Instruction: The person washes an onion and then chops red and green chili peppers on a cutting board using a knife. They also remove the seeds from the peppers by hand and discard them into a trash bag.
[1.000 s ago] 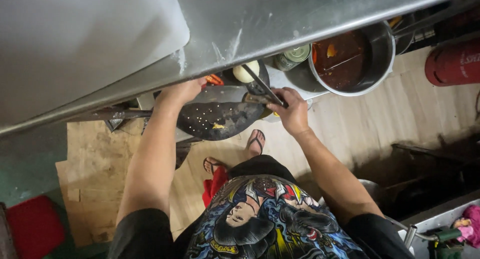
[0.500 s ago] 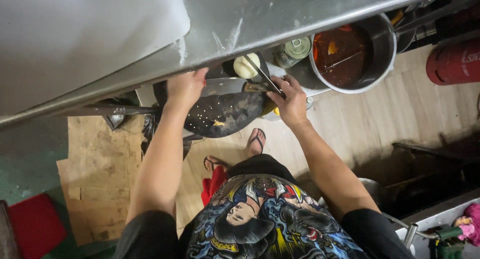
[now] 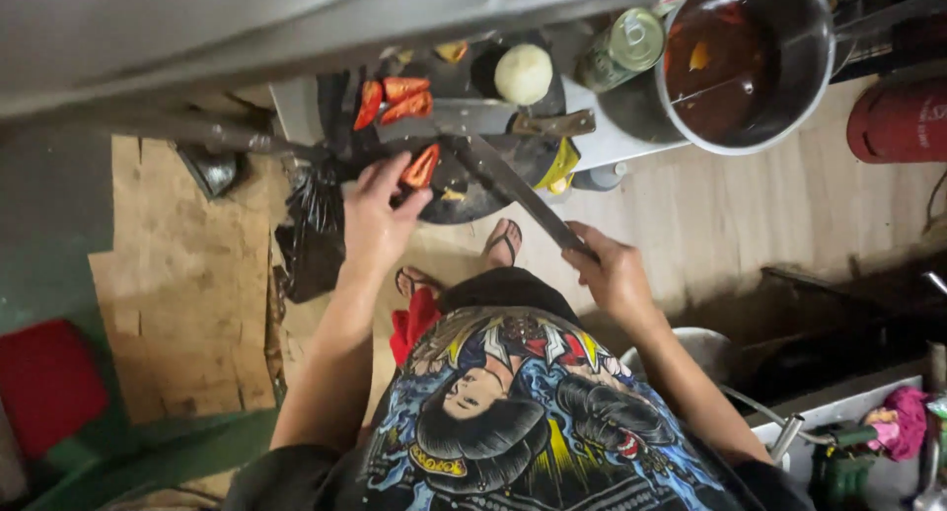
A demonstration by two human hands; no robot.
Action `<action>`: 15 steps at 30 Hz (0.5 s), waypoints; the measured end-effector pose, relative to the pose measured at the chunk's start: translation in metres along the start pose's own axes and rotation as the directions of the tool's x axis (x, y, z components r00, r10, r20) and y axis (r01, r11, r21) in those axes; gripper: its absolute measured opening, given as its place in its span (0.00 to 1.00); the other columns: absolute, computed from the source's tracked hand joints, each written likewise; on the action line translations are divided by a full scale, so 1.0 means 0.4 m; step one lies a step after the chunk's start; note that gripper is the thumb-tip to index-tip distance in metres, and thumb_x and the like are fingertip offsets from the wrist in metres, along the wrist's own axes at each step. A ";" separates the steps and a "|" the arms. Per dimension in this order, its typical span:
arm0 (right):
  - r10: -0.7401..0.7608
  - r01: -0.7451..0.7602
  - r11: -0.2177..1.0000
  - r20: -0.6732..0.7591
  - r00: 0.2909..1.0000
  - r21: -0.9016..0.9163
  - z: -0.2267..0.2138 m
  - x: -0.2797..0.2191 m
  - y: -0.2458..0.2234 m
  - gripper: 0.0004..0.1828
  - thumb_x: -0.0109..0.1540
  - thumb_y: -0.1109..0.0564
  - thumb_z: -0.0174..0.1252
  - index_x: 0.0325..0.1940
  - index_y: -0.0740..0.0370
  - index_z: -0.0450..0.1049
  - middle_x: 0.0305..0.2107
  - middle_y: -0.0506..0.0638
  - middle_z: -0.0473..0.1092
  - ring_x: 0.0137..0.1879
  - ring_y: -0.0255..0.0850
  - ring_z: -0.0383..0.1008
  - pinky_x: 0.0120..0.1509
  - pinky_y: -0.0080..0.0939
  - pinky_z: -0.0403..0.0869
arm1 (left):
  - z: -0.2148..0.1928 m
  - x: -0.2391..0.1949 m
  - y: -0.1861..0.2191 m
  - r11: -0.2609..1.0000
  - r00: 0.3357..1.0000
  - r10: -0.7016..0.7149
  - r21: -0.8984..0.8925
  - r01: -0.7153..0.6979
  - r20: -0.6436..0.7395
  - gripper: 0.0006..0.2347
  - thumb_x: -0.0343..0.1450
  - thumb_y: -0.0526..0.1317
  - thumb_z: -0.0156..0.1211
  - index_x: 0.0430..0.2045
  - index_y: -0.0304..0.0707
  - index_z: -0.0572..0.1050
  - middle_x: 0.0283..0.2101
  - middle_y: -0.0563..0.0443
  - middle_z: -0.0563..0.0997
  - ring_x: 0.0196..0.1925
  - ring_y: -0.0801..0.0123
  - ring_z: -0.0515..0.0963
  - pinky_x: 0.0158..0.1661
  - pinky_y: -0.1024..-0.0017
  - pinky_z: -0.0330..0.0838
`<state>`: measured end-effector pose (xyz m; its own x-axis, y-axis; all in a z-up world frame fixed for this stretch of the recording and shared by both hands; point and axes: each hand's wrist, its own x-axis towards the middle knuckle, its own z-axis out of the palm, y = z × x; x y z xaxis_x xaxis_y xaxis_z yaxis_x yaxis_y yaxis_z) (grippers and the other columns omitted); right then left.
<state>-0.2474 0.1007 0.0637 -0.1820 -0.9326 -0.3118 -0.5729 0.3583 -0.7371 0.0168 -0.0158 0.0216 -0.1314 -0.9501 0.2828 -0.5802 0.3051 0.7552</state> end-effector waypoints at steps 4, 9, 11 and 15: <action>0.046 -0.041 0.998 0.108 0.993 -0.048 -0.002 -0.066 -0.029 0.21 0.52 0.60 0.57 0.50 0.56 0.68 0.14 0.56 0.69 0.17 0.41 0.71 0.26 0.38 0.68 | -0.014 0.031 -0.047 0.989 0.995 0.097 0.110 -0.095 -0.013 0.05 0.63 0.35 0.58 0.30 0.40 0.76 0.28 0.50 0.75 0.32 0.60 0.77 0.33 0.71 0.71; 0.011 0.025 0.982 0.194 0.981 -0.185 -0.010 -0.085 -0.078 0.22 0.53 0.60 0.54 0.52 0.53 0.67 0.28 0.59 0.72 0.34 0.56 0.72 0.38 0.48 0.70 | 0.006 0.088 -0.027 0.977 0.946 -0.161 0.184 0.112 0.282 0.09 0.58 0.43 0.62 0.28 0.42 0.75 0.26 0.52 0.76 0.33 0.61 0.76 0.34 0.67 0.71; 0.018 0.024 0.978 0.199 0.980 -0.207 -0.007 -0.085 -0.074 0.23 0.53 0.59 0.54 0.54 0.50 0.66 0.30 0.59 0.72 0.36 0.57 0.72 0.41 0.50 0.69 | 0.023 0.097 -0.021 0.903 0.783 -0.419 0.297 0.309 0.460 0.14 0.56 0.47 0.62 0.31 0.45 0.74 0.30 0.54 0.77 0.38 0.63 0.77 0.37 0.66 0.71; 0.067 -0.040 0.976 0.118 0.991 -0.213 0.001 -0.083 -0.068 0.26 0.54 0.57 0.54 0.56 0.45 0.63 0.26 0.61 0.71 0.34 0.55 0.71 0.39 0.52 0.69 | 0.059 0.081 -0.038 0.911 0.799 -0.399 0.293 0.289 0.451 0.12 0.54 0.40 0.63 0.29 0.47 0.75 0.28 0.55 0.77 0.35 0.64 0.77 0.36 0.67 0.72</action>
<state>-0.2255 0.1219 0.0937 -0.1242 -0.8947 -0.4290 -0.7220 0.3780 -0.5795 0.0026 -0.0528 0.0052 -0.2360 -0.9096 -0.3420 -0.8024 -0.0160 0.5965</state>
